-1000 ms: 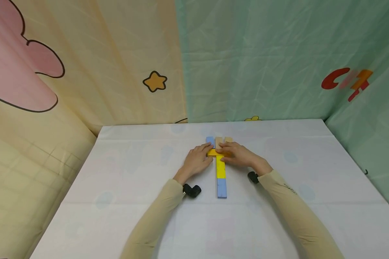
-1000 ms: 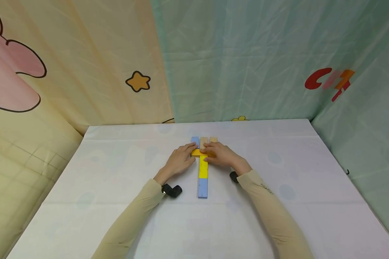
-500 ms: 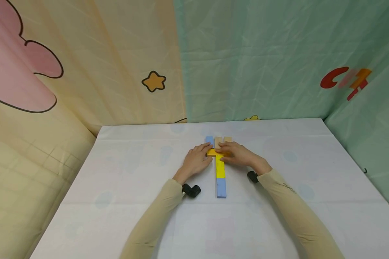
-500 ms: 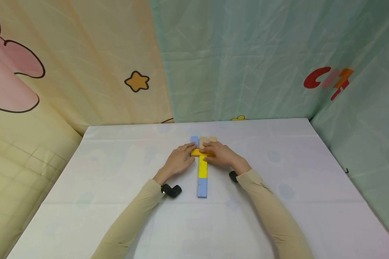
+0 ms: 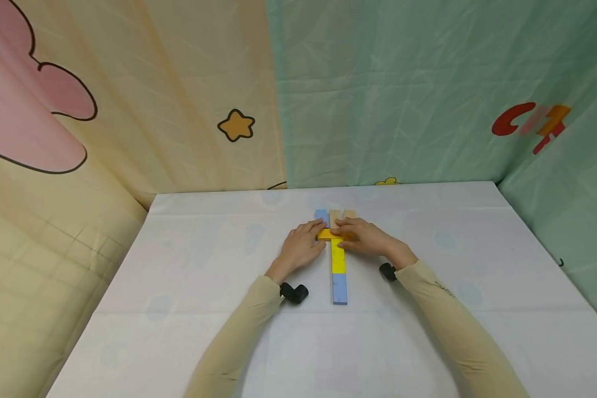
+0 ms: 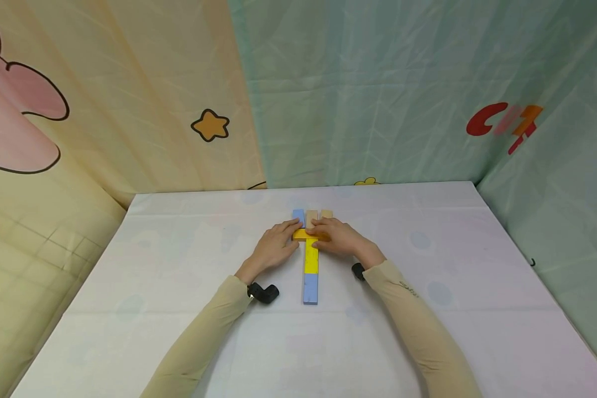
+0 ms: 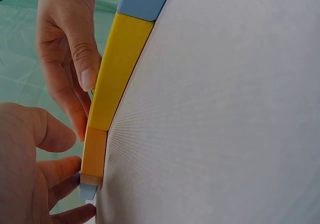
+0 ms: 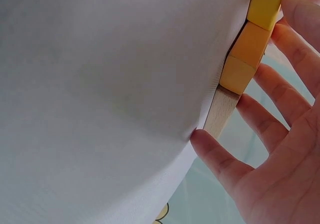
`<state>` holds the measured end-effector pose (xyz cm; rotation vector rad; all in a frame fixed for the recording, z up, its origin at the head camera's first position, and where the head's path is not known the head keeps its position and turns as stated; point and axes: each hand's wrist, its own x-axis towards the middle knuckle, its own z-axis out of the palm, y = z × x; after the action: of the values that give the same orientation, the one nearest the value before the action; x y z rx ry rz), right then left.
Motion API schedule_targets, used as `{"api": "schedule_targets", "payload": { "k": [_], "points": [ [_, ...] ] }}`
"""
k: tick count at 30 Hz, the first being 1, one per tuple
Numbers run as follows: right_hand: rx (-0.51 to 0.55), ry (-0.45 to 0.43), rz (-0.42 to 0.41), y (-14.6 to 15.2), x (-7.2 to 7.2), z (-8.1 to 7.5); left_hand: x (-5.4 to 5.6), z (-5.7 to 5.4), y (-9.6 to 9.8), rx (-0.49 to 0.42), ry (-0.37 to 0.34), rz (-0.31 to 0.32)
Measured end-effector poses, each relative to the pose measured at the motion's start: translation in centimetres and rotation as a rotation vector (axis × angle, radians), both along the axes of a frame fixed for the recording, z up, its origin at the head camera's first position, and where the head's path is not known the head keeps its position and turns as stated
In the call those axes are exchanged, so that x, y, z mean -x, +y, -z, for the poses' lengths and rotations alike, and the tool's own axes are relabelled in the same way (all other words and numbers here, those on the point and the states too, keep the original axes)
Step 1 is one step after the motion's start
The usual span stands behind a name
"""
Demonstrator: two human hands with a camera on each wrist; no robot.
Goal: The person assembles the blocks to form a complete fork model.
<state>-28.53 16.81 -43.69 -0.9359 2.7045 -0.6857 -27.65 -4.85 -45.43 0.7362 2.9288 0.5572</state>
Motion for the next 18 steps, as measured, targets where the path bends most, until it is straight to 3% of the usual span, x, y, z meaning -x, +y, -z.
{"api": "schedule_targets", "payload": {
  "k": [18],
  "points": [
    [-0.002, -0.006, -0.002, -0.08, -0.11, -0.22, 0.09, 0.03, 0.01, -0.002, 0.009, -0.002]
  ]
}}
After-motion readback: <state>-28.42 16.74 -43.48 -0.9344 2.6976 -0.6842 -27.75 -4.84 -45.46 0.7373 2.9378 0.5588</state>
